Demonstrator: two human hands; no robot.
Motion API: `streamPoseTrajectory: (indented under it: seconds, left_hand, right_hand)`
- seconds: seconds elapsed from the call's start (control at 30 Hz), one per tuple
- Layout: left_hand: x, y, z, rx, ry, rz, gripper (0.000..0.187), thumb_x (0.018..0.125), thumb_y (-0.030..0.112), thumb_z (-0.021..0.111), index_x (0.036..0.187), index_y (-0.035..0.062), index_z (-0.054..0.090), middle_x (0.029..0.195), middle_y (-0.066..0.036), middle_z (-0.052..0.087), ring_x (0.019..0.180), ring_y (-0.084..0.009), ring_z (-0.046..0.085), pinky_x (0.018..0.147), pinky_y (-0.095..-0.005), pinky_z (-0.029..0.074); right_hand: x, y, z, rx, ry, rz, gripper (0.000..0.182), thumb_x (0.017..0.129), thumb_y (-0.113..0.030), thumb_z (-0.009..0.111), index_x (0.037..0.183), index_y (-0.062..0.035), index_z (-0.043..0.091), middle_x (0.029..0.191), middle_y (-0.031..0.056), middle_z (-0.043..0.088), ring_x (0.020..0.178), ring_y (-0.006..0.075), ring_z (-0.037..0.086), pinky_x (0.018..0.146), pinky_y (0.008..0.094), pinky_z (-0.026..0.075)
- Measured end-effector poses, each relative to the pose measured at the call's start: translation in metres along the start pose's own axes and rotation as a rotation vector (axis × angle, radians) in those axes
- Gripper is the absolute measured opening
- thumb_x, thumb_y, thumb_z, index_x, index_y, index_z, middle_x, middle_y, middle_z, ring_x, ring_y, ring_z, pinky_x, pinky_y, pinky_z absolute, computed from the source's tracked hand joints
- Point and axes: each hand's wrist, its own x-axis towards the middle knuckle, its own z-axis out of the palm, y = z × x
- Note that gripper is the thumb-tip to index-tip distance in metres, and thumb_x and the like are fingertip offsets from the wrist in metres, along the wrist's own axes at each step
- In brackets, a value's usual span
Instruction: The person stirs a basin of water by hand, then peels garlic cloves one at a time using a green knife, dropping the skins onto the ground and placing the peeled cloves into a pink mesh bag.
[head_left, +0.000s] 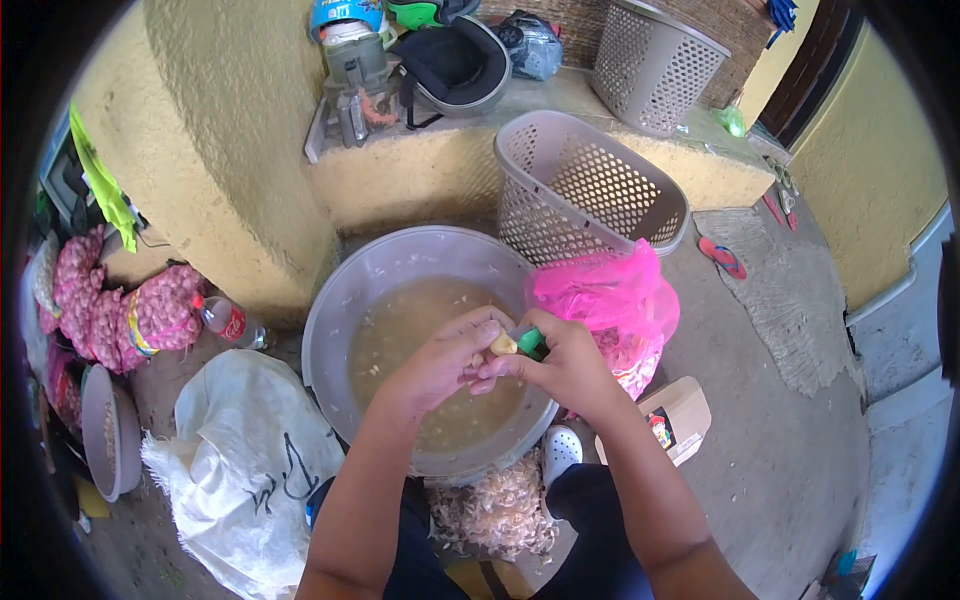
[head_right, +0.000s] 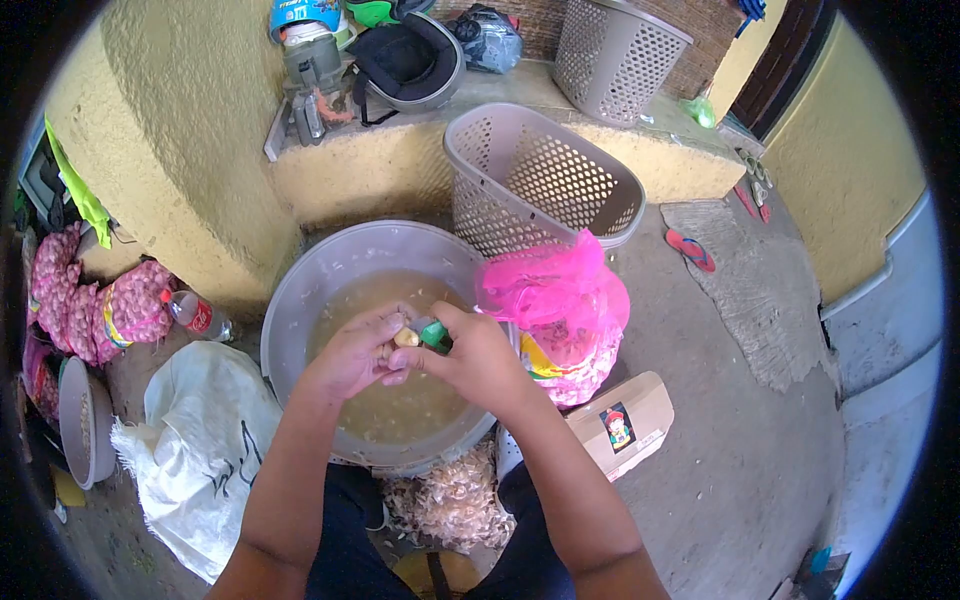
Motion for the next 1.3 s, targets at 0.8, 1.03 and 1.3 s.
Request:
streamPoseTrajectory:
  seconds: [0.8,1.03,1.3]
  left_hand:
    - [0.008,-0.006,0.017,-0.169,0.371,0.038,0.02,0.091,0.023,0.038,0.089,0.0067,0.048,0.07,0.001,0.045,0.058,-0.0057,0.039,0.048,-0.0198,0.032]
    - [0.013,-0.015,-0.008,-0.352,0.24,0.202,0.019,0.088,0.025,0.045,0.091,0.0071,0.051,0.076,0.0,0.049,0.059,-0.007,0.041,0.049,-0.0204,0.033]
    - [0.011,-0.01,0.003,-0.314,0.253,0.093,0.018,0.088,0.022,0.047,0.092,0.0059,0.052,0.076,-0.001,0.051,0.059,-0.0053,0.042,0.046,-0.0176,0.034]
  right_hand:
    - [0.005,0.008,0.018,-0.447,0.148,-0.082,0.043,0.075,-0.045,0.058,0.077,-0.0018,0.054,0.059,0.017,0.056,0.057,0.0329,0.057,0.051,0.0397,0.045]
    - [0.004,0.014,0.02,-0.322,0.103,0.039,0.038,0.075,-0.04,0.061,0.08,-0.0028,0.055,0.06,0.0157,0.056,0.057,0.0316,0.057,0.052,0.0372,0.045]
    - [0.008,0.008,0.019,0.003,0.38,-0.161,0.021,0.07,-0.009,0.067,0.089,-0.003,0.058,0.078,0.0103,0.059,0.072,0.0199,0.059,0.063,0.0285,0.046]
